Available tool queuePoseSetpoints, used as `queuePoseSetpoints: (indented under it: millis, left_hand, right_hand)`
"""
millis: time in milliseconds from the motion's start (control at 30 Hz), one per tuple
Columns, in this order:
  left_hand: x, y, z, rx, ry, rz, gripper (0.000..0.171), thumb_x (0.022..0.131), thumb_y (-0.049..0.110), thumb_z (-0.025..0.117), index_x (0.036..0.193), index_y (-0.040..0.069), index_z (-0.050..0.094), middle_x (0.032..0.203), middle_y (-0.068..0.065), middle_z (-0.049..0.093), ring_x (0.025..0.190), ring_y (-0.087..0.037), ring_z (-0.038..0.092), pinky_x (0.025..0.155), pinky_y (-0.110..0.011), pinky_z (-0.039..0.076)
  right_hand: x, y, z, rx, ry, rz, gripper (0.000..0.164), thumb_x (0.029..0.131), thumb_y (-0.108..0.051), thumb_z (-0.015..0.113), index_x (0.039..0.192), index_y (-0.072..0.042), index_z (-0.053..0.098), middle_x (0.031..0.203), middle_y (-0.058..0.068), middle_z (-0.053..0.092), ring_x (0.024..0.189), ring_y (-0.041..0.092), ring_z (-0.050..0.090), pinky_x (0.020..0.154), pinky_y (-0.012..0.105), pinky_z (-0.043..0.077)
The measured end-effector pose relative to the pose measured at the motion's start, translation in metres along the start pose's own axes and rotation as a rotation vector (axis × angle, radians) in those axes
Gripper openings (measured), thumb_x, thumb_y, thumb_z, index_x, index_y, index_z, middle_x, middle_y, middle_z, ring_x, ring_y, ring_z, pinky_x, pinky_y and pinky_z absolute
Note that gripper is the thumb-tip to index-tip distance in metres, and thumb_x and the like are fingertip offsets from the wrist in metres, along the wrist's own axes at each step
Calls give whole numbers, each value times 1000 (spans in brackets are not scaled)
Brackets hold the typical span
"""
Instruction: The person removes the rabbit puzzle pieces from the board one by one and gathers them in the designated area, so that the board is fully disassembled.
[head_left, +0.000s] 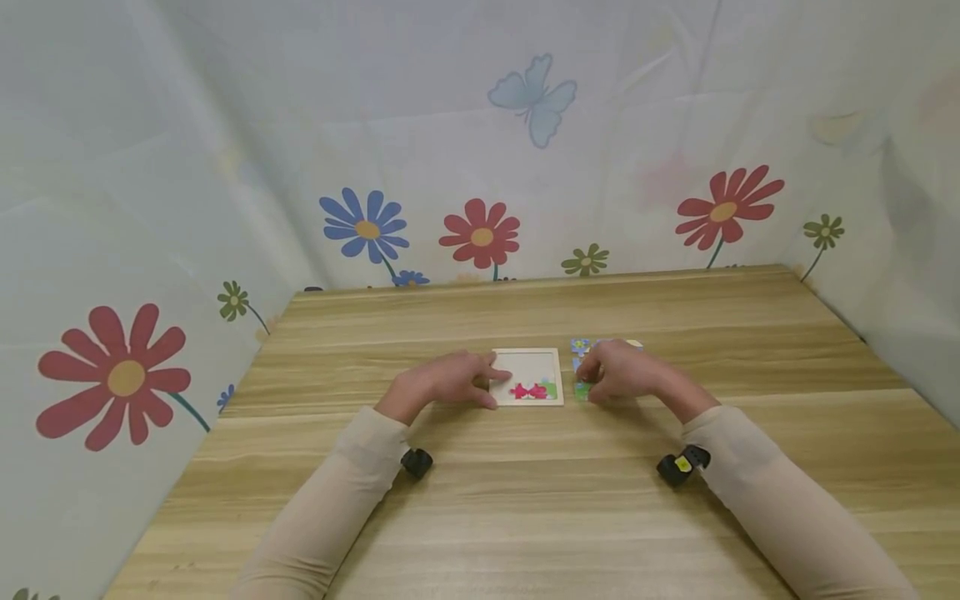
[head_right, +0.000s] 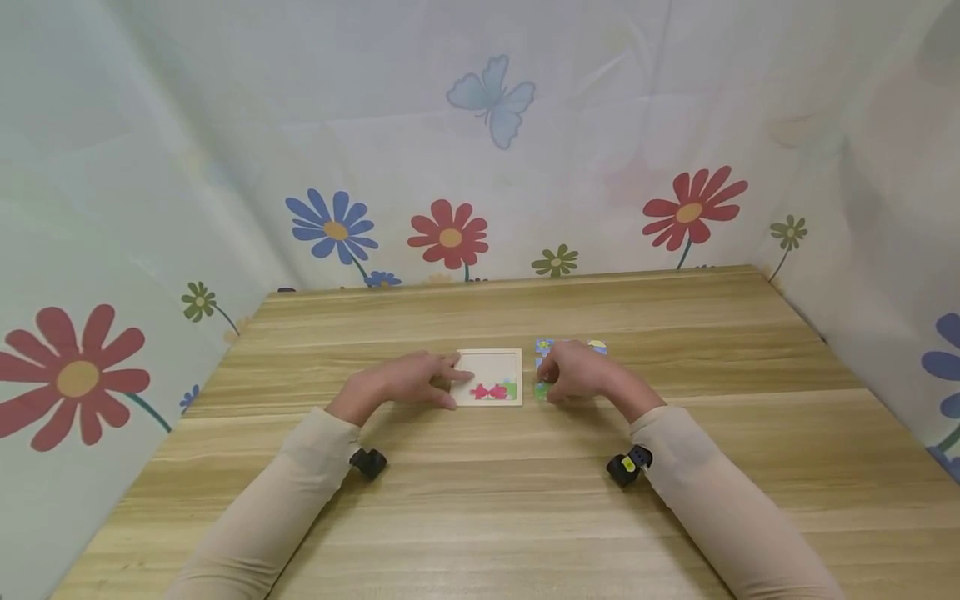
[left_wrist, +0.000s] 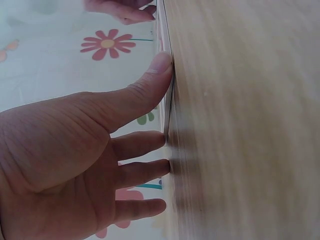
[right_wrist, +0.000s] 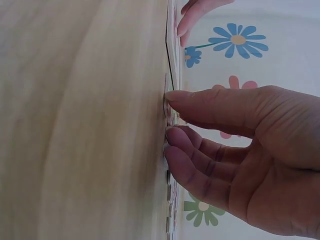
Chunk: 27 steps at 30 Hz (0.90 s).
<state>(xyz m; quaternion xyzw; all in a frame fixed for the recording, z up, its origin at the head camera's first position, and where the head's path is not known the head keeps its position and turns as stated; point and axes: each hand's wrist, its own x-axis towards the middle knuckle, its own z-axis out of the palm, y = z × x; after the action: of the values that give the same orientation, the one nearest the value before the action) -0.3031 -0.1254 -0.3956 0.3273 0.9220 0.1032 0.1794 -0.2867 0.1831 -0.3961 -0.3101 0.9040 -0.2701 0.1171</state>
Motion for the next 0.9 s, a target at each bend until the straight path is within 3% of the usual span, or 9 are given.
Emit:
queuePoseSetpoints:
  millis: [267, 467, 900]
  left_hand:
    - [-1, 1, -1, -11, 0, -3, 62, 89, 37, 75, 146, 25, 54, 159, -15, 32, 146, -30, 31, 116, -41, 30]
    - [0, 2, -2, -7, -11, -5, 61, 89, 38, 74, 146, 26, 53, 159, -14, 32, 146, -28, 32, 116, -39, 30]
    - [0, 1, -2, 0, -7, 6, 61, 89, 39, 74, 145, 27, 54, 159, -13, 33, 142, -26, 39, 114, -38, 33]
  right_hand:
    - [5, -6, -1, 8, 37, 24, 29, 77, 3, 72, 106, 5, 75, 86, 5, 72, 78, 14, 61, 69, 28, 51]
    - [21, -26, 3, 25, -8, 37, 31, 83, -2, 71, 114, 5, 73, 98, 11, 71, 67, 17, 64, 66, 29, 53]
    - [57, -49, 19, 68, -103, 26, 33, 83, -1, 77, 115, 7, 71, 96, 10, 71, 75, 14, 61, 68, 26, 52]
